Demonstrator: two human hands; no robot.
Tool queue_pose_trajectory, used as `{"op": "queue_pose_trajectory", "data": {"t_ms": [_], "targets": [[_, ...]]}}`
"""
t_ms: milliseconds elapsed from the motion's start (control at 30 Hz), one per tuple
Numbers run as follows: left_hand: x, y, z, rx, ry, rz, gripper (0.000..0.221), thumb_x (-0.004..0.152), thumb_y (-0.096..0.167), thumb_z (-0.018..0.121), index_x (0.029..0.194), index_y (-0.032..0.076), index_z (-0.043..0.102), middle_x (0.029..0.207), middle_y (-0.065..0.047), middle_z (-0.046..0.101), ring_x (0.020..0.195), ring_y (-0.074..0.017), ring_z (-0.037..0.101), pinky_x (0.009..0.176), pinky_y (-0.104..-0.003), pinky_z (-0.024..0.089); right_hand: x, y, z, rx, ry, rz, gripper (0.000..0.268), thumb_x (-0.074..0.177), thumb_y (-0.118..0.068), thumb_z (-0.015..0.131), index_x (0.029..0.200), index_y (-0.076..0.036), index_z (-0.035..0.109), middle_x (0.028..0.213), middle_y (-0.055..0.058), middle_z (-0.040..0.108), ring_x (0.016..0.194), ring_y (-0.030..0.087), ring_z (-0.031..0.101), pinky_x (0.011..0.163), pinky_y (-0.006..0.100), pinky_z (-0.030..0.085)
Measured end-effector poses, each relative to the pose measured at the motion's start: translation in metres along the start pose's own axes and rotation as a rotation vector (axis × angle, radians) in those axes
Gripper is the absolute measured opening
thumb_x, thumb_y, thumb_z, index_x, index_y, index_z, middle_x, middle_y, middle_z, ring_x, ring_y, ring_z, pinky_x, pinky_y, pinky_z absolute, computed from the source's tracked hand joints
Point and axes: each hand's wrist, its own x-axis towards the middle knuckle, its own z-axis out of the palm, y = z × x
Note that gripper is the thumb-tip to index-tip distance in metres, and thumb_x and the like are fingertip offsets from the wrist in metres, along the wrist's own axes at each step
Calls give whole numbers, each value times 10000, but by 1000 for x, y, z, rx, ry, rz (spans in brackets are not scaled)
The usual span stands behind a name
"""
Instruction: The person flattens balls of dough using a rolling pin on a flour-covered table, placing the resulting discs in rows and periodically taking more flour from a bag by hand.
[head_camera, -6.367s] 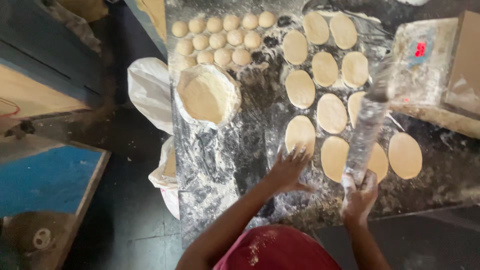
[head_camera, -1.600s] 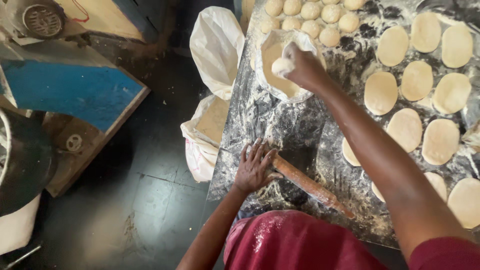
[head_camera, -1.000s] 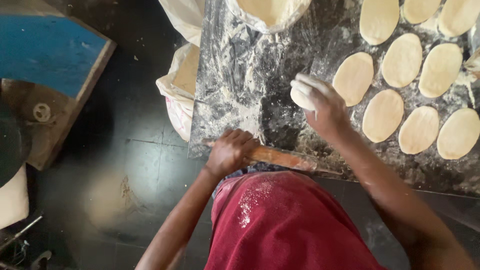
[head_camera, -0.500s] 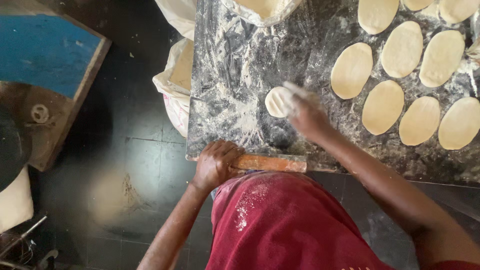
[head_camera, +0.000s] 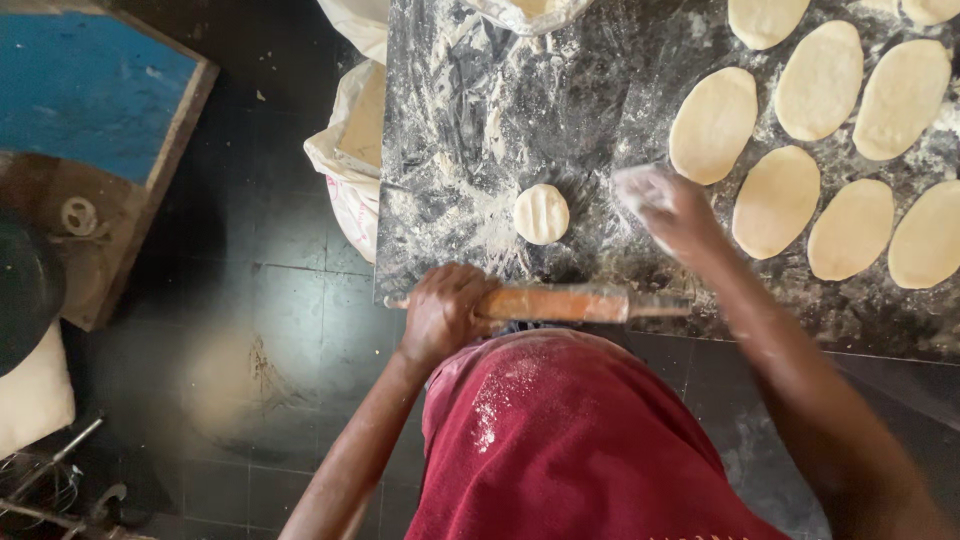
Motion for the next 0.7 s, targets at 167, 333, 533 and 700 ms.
{"op": "queue_pose_trajectory", "data": {"t_ms": [167, 333, 533, 700], "targets": [[45, -28, 24, 24, 67, 23, 421, 739, 388, 942, 981, 114, 735, 893, -31, 705, 823, -193, 671, 732, -424, 588, -28, 2, -25, -595, -373, 95, 833, 798, -598, 749, 1407, -87, 499, 1389, 213, 573, 1260, 371, 574, 1087, 594, 401], [99, -53, 41, 138, -22, 92, 527, 784, 465, 896, 1127, 120, 694, 1058, -81, 686, 967, -218, 646, 820, -392, 615, -12, 39, -11, -846, -263, 139, 871, 870, -640, 633, 1530, -118, 407, 1554, 201, 433, 1408, 362, 449, 1181, 582, 323], [89, -64, 5, 449, -92, -27, 1143, 724, 954, 304, 1566, 181, 312, 1542, -205, 455, 1398, -377, 430, 1156, -548, 311, -20, 80, 9, -1027, -51, -260, 929, 897, -772, 448, 1509, -73, 420, 1717, 204, 211, 1543, 345, 231, 1237, 613, 142], [73, -71, 1, 529, -367, -114, 1253, 701, 1004, 121, 1657, 196, 61, 1680, -144, 85, 1584, -363, 57, 1297, -564, 32, -38, 78, 22, -929, 80, -417, 1053, 917, -856, 264, 1647, -98, 266, 1710, 227, 85, 1530, 455, 145, 1173, 694, -58]]}}
